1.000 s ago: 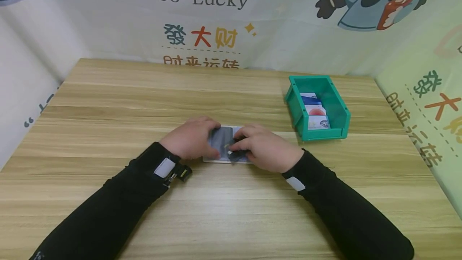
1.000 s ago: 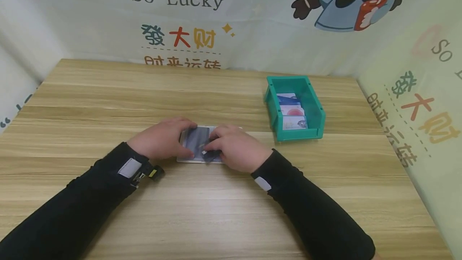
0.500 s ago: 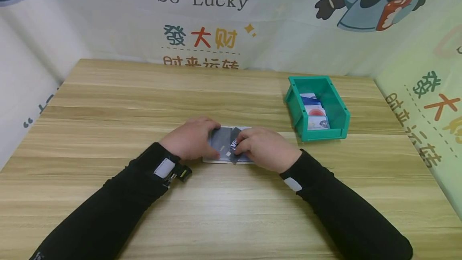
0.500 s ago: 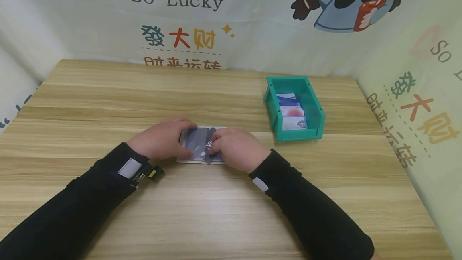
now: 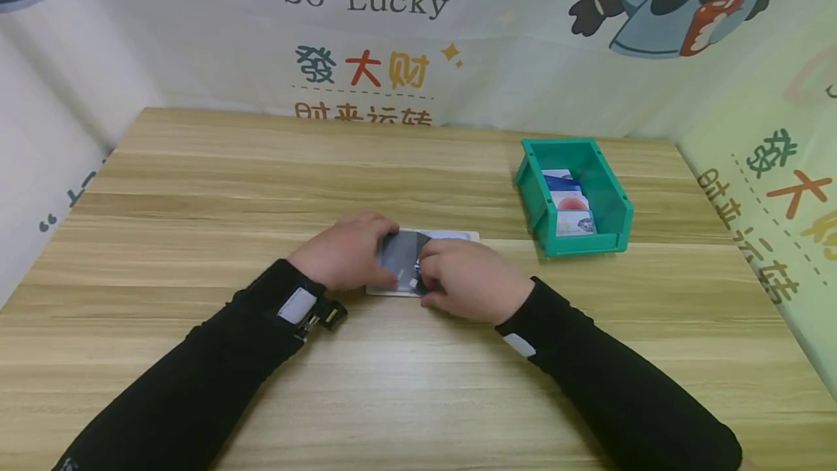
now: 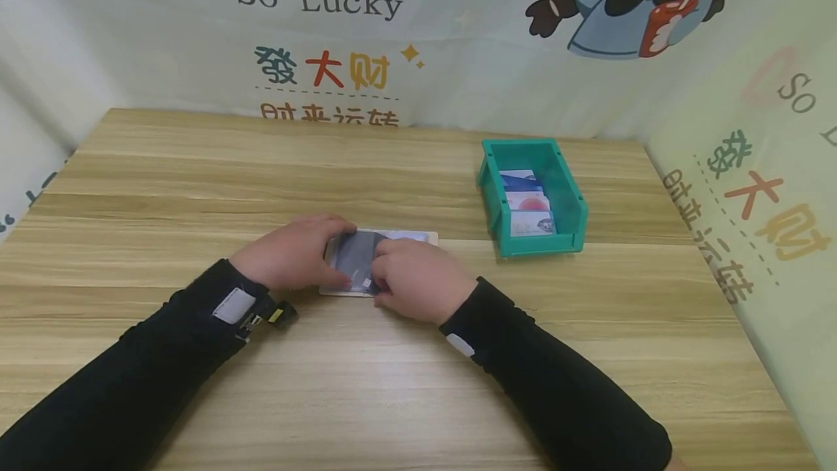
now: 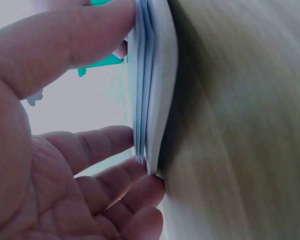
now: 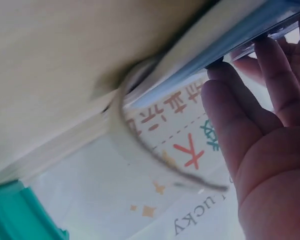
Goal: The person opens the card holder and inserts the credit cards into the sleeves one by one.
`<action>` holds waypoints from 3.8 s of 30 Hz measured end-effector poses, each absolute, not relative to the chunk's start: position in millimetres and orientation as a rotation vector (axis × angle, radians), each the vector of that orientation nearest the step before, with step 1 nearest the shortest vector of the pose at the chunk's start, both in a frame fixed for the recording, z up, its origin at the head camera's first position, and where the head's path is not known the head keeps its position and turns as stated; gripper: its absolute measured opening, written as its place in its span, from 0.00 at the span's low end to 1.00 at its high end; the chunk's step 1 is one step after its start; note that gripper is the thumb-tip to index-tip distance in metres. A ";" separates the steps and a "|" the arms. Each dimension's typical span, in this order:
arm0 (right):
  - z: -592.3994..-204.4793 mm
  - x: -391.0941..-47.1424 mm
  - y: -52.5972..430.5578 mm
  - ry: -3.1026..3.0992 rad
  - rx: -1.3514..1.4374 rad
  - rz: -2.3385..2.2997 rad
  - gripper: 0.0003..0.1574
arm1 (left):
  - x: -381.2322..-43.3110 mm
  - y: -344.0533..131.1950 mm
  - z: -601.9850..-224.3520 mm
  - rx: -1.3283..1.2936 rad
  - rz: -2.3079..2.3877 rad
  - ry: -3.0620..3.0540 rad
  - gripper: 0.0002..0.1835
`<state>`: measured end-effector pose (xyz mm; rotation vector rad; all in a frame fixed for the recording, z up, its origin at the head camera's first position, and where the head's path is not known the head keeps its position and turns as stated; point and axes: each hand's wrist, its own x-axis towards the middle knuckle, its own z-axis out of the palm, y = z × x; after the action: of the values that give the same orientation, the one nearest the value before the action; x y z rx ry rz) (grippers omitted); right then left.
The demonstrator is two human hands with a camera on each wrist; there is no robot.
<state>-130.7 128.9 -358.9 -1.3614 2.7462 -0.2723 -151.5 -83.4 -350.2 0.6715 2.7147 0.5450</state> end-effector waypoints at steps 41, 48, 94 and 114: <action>-352.8 -115.3 104.5 2.811 -0.974 -0.559 0.20 | -145.6 -77.4 -353.8 0.748 0.556 2.766 0.47; -341.6 -117.1 118.8 2.733 -0.967 -0.498 0.26 | -144.5 -77.5 -353.8 0.702 0.529 2.759 0.51; -347.6 -127.2 137.4 2.807 -0.956 -0.131 0.24 | -143.1 -66.9 -346.0 0.741 1.205 2.540 0.45; -346.2 -131.7 143.4 2.743 -0.968 -0.250 0.15 | -143.9 -67.5 -354.5 0.924 0.864 2.527 0.46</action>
<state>-131.7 143.4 -346.2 -0.9684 2.7428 -0.2503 -143.9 -67.5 -354.5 0.9240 2.5267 0.8636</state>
